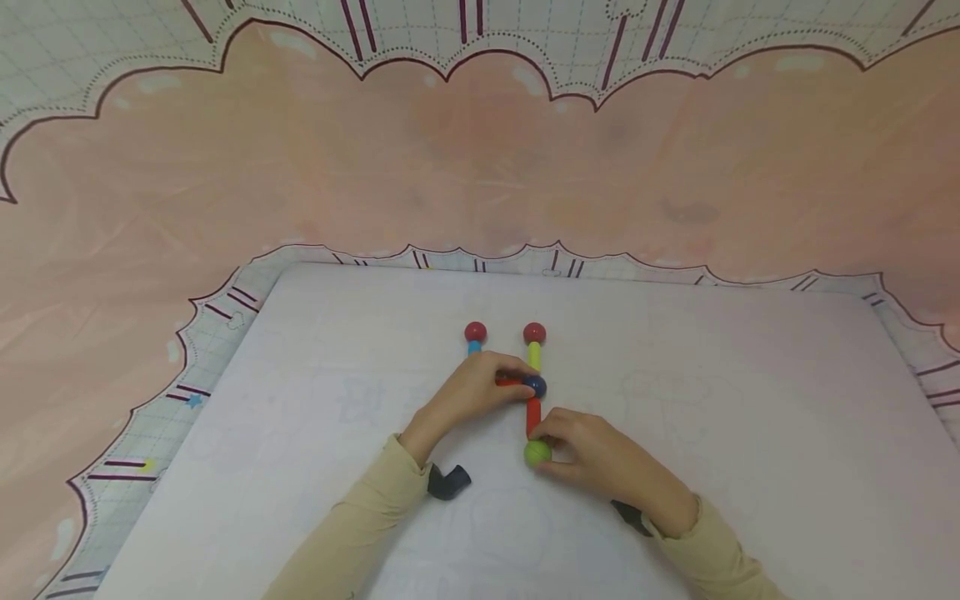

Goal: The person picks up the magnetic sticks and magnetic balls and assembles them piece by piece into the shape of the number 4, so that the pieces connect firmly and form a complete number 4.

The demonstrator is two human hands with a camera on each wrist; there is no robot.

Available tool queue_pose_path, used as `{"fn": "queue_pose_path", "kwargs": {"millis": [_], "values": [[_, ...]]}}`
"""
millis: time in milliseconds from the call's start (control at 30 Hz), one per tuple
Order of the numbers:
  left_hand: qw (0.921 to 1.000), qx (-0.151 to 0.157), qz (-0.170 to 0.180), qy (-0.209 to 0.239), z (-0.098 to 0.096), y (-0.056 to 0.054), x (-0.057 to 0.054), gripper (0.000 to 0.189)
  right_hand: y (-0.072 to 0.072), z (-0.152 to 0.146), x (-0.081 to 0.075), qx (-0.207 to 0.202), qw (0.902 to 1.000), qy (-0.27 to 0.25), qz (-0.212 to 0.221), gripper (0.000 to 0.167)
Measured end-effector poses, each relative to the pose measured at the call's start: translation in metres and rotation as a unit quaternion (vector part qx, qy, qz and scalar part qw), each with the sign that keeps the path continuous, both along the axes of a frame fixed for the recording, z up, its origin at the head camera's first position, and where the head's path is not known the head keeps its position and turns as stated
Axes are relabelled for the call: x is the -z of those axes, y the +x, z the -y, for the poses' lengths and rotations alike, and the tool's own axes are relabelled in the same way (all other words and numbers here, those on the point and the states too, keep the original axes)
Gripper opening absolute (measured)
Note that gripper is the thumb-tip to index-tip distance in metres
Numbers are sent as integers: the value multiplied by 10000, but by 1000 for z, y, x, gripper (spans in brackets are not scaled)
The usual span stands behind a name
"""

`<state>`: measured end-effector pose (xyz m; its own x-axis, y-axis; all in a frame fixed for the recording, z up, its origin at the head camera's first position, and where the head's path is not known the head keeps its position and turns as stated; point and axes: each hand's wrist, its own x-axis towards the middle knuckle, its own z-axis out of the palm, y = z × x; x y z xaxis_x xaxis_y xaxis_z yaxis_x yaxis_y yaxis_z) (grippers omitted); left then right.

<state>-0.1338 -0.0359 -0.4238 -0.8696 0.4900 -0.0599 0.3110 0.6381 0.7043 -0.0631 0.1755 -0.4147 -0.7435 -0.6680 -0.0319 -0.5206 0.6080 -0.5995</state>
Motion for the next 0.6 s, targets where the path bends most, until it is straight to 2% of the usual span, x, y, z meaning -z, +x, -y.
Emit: {"fn": "queue_pose_path", "kwargs": {"millis": [600], "values": [[9999,7,71,94,1,-1,2,29,0,2,2,47,10000,-40,-29,31]]}}
